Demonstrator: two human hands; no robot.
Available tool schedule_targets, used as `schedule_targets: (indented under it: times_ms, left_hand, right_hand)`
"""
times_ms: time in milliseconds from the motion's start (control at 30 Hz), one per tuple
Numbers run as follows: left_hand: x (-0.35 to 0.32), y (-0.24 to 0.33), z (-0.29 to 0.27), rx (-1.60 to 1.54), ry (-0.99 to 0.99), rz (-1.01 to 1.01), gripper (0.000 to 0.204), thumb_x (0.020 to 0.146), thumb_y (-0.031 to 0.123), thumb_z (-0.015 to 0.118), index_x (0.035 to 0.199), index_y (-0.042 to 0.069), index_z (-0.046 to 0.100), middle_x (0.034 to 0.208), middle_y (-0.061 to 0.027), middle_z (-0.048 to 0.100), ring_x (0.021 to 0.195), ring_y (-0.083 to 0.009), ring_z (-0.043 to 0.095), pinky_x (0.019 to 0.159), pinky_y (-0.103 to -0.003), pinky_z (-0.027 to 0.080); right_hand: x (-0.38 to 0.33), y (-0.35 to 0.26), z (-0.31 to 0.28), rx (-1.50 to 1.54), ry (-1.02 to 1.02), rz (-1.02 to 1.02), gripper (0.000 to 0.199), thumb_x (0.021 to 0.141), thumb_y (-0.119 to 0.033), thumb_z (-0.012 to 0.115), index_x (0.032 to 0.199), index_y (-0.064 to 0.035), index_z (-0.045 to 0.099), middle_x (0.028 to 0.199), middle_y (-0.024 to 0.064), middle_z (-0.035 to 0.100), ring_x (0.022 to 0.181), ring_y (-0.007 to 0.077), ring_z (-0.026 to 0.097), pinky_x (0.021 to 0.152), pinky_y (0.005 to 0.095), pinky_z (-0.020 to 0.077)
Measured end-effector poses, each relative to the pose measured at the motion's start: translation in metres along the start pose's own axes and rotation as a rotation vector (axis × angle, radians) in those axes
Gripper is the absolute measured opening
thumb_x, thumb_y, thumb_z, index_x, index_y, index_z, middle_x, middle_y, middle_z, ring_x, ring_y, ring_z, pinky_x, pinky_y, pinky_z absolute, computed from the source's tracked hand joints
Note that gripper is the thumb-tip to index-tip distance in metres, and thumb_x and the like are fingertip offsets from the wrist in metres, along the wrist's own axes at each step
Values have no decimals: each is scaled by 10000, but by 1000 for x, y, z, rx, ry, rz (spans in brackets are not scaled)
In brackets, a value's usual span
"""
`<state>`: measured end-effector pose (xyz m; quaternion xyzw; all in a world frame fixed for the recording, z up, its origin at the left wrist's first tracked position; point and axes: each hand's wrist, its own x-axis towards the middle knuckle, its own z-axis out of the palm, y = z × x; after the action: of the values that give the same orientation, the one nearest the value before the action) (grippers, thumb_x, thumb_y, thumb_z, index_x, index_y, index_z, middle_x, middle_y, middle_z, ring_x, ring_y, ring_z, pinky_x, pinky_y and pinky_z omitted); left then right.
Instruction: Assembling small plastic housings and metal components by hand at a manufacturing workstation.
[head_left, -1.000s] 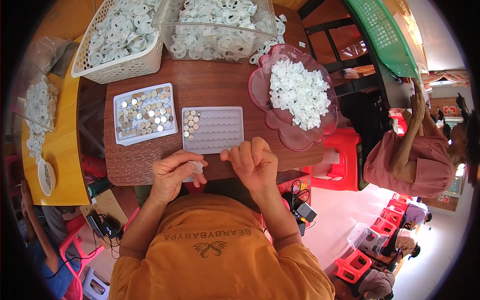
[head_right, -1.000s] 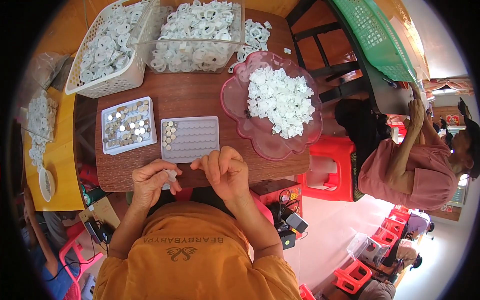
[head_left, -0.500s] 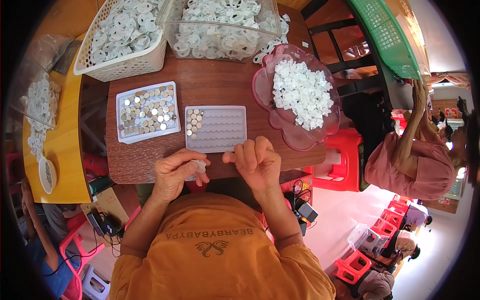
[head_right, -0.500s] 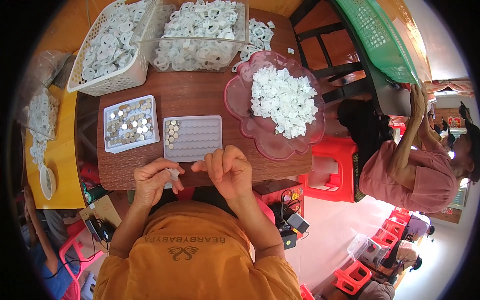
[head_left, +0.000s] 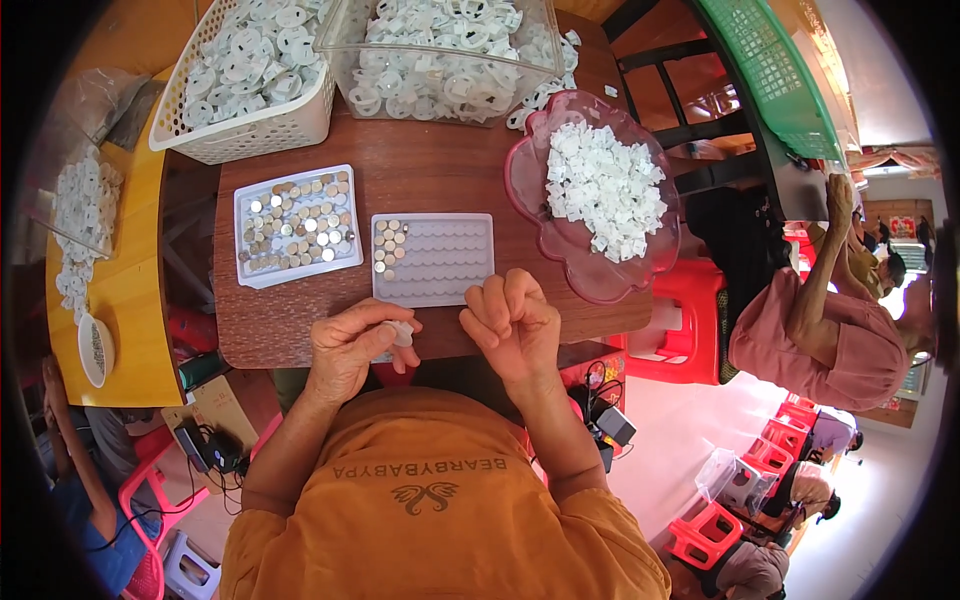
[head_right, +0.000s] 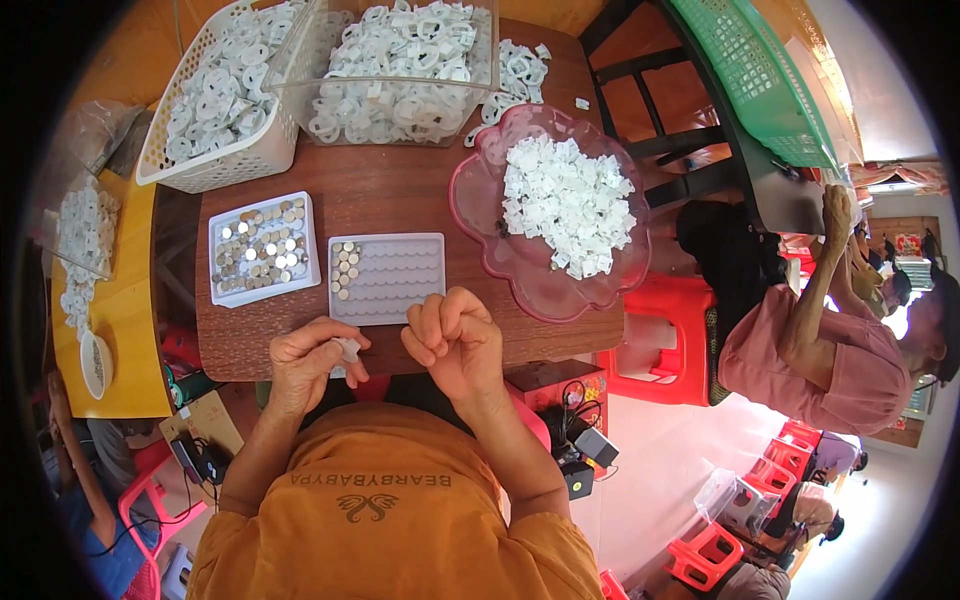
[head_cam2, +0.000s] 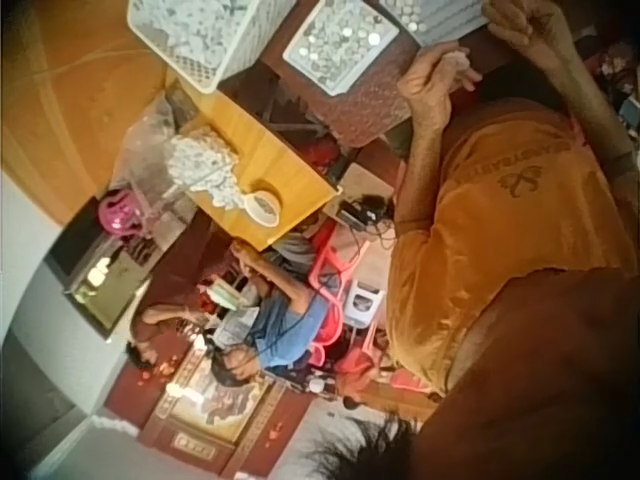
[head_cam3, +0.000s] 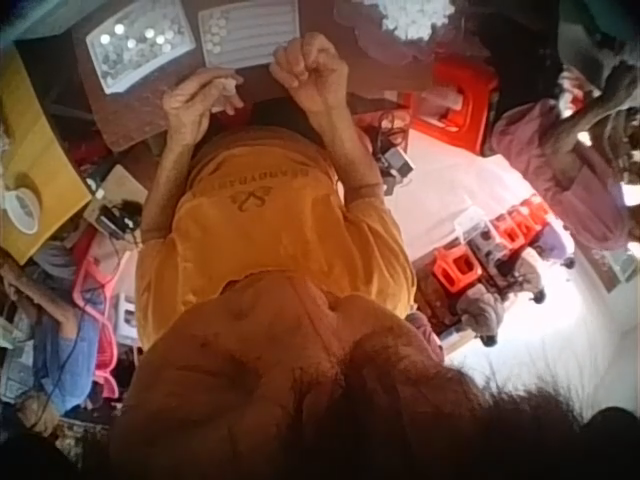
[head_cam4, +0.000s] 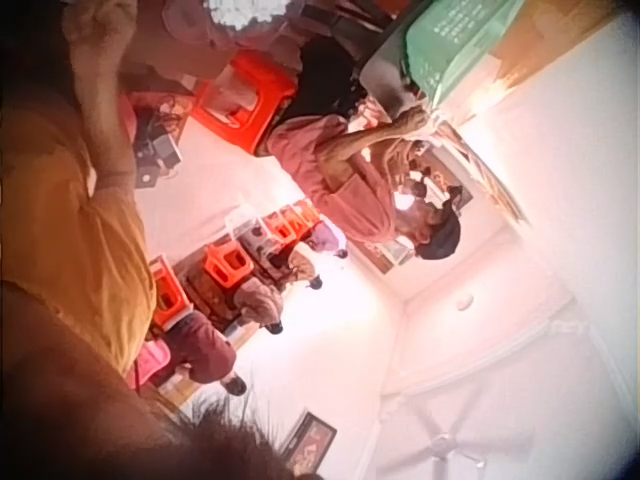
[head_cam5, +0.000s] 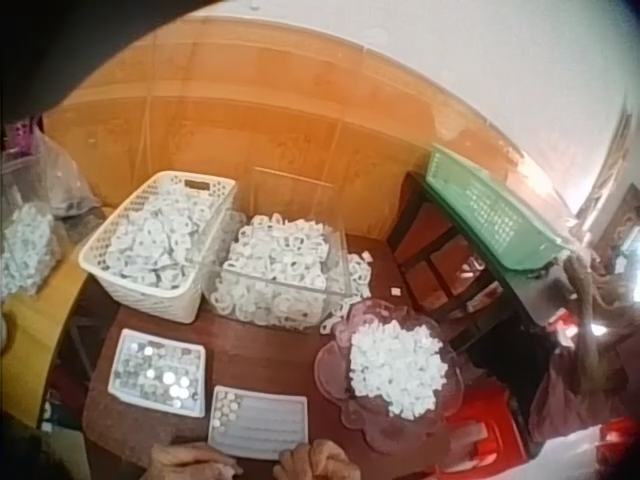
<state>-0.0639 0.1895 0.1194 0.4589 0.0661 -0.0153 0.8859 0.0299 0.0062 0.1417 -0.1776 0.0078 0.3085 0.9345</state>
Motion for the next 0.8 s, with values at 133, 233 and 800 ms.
schedule_targets:
  times_ms: [133,233,800]
  left_hand:
    - [0,-1,-1,-5,-2,4,247,884,87,583,1046,-99,591,949,-206,619,694,-249,653,516,-280,524]
    - [0,-2,2,-1,21,22,240,881,101,587,1008,-102,601,927,-227,608,641,-272,652,473,-293,534]
    - [-15,14,22,11,158,-33,210,875,53,567,1023,-87,616,917,-199,627,623,-243,639,492,-267,498]
  right_hand:
    - [-1,-1,1,-6,12,20,122,717,40,442,629,-42,423,583,79,447,535,141,343,450,253,321]
    - [0,-1,1,17,-15,10,120,716,39,439,629,-43,429,581,78,448,530,139,340,447,251,319]
    - [-25,8,28,-1486,-159,-479,187,830,4,571,1013,5,606,931,82,627,803,178,574,683,259,443]
